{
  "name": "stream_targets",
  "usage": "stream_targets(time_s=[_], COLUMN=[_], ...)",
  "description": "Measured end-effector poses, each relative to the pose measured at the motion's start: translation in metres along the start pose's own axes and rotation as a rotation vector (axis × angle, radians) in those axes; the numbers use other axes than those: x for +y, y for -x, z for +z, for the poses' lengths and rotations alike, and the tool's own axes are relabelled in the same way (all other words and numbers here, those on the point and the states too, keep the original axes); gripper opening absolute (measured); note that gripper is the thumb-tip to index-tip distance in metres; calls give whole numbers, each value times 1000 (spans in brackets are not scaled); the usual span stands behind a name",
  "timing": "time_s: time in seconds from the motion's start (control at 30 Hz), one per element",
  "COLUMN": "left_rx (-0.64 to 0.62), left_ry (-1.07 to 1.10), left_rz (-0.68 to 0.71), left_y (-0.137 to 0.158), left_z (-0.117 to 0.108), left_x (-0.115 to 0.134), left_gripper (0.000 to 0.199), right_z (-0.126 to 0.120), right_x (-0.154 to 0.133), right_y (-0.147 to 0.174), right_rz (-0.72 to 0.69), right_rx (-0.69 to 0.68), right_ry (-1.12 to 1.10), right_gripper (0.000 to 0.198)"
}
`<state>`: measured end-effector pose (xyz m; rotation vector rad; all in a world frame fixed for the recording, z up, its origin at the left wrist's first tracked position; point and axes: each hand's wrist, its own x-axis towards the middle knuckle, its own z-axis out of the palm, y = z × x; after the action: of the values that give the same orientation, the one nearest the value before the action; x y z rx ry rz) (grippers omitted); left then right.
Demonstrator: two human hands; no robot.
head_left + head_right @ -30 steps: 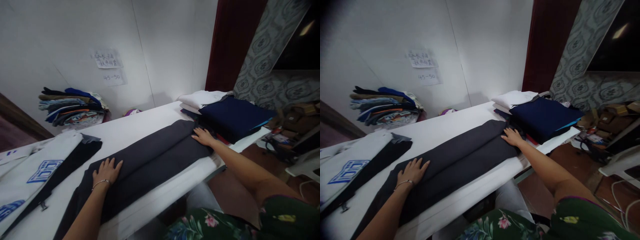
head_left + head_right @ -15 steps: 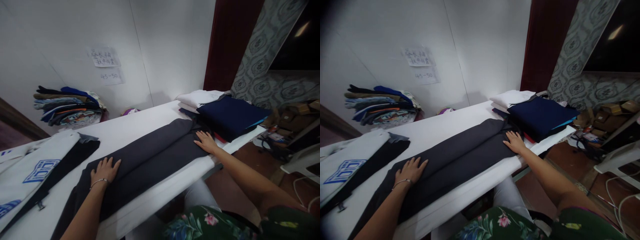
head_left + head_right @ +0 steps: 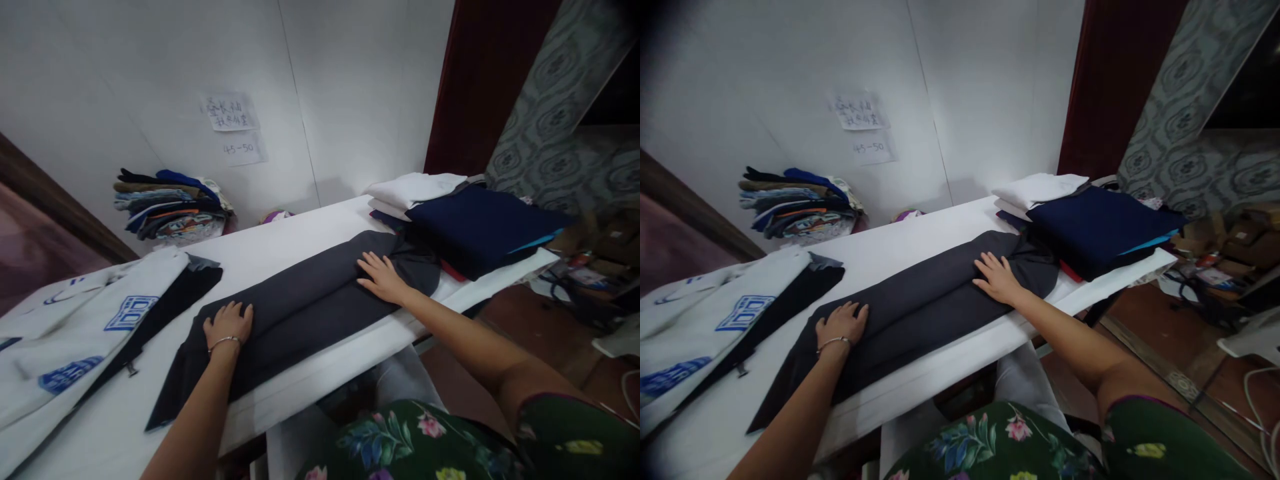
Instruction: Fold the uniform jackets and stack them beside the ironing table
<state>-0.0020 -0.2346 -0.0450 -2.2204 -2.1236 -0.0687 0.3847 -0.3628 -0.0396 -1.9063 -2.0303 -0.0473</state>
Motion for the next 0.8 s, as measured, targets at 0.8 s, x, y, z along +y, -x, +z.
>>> stream_targets(time_s=[0.8], left_rx=[117], left_ry=[113], left_rz=[78], left_y=[61], left_z=[2], left_x=[-16], left_gripper=[43], right_z=[49], right_x=[-18], right_y=[-12], right_rz=[-123], right_rx=[-53], right_ry=[-15], right_gripper=[58])
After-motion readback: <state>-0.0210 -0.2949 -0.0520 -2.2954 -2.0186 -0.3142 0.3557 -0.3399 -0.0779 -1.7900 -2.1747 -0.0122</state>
